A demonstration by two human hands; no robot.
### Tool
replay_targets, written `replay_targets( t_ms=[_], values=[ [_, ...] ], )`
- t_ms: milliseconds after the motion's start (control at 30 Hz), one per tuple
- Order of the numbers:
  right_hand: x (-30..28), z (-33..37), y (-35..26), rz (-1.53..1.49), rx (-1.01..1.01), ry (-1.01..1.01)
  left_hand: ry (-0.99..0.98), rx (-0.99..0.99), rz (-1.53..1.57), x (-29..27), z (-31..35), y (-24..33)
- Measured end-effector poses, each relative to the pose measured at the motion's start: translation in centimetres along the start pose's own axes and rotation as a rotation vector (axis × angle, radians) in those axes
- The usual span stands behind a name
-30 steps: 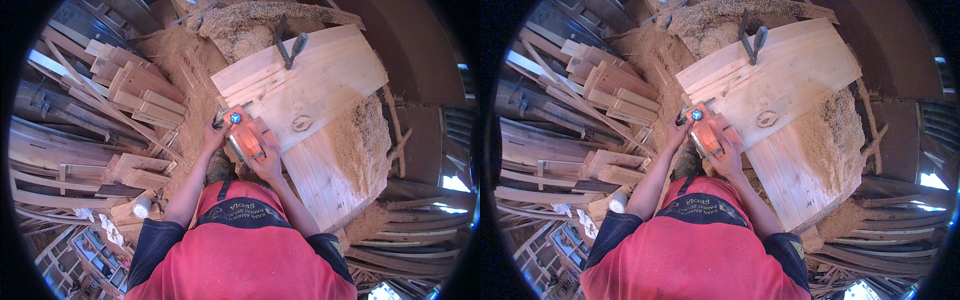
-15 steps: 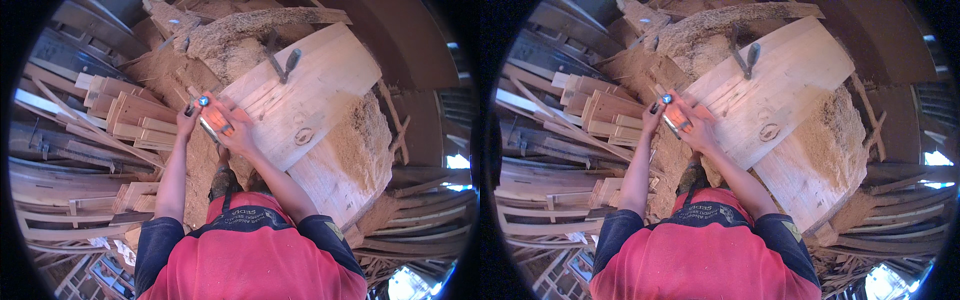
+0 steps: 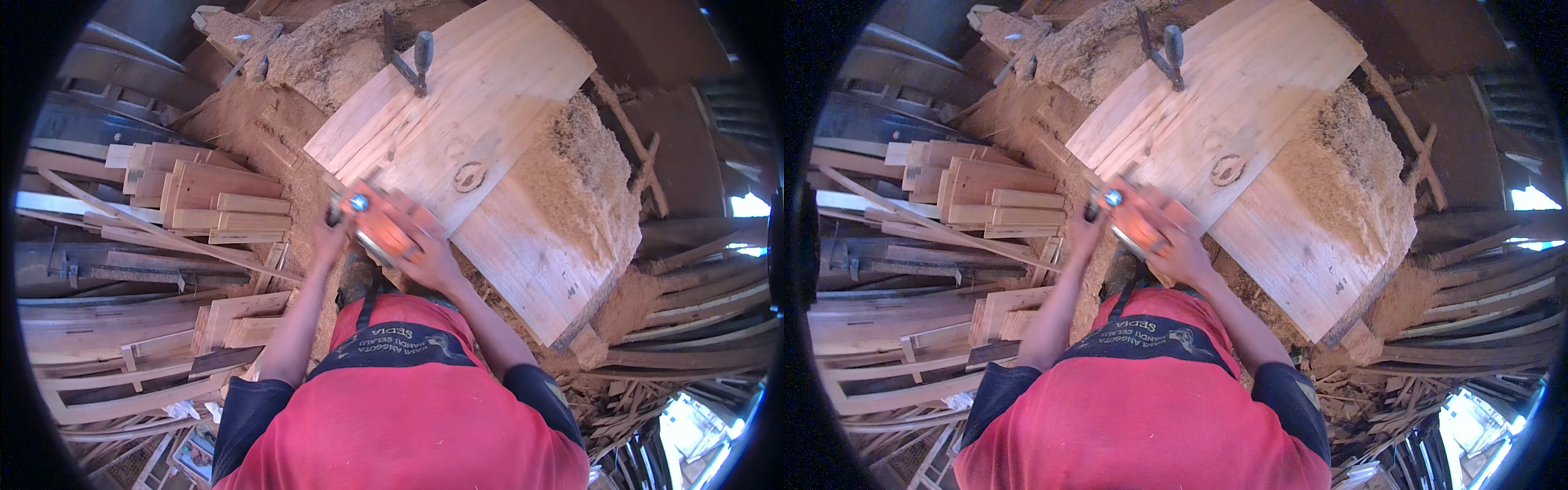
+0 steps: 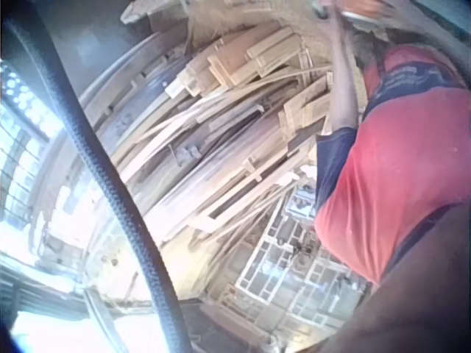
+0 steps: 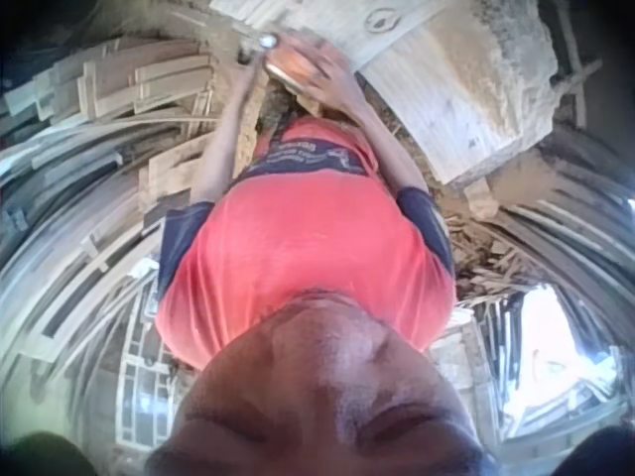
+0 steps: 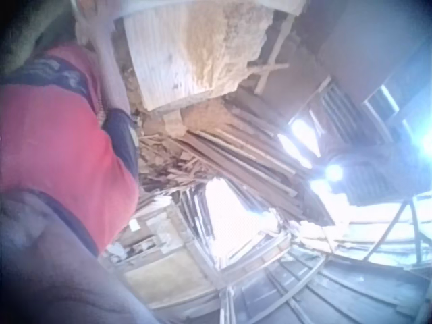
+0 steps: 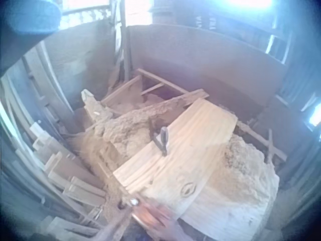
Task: The person planes a wooden board with an electric planer, clears away sawdust, and refines the wood using a chisel.
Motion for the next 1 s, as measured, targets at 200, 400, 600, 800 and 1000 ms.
replay_targets(
  t_ms=[200,400,600,800,1000],
  values=[
    [-4.4,10.4,0.9,0.088,0.234,0.061,0.024,0.098,-0.142,6.4,9.4,-3.0],
    [-2.6,7.8,1.1,0.07,0.236,0.057,0.039,0.103,-0.117,4.7,6.4,-3.3],
    [0.9,-1.5,-1.8,-0.012,0.095,0.076,0.088,0.102,-0.031,-1.0,-1.0,-3.1],
    [4.9,-10.1,-1.4,-0.121,0.116,-0.015,0.132,0.089,0.0,-6.3,-9.8,-2.3],
    [7.5,-18.1,-3.3,-0.07,0.105,-0.044,0.153,0.014,0.067,-11.7,-17.8,-2.7]
  ],
)
Point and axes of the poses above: each hand's wrist, its own z-axis away from the middle knuckle, its own x-axis out of the palm, y = z × x, the point moved 1 cm from there along -z, towards the middle knuckle
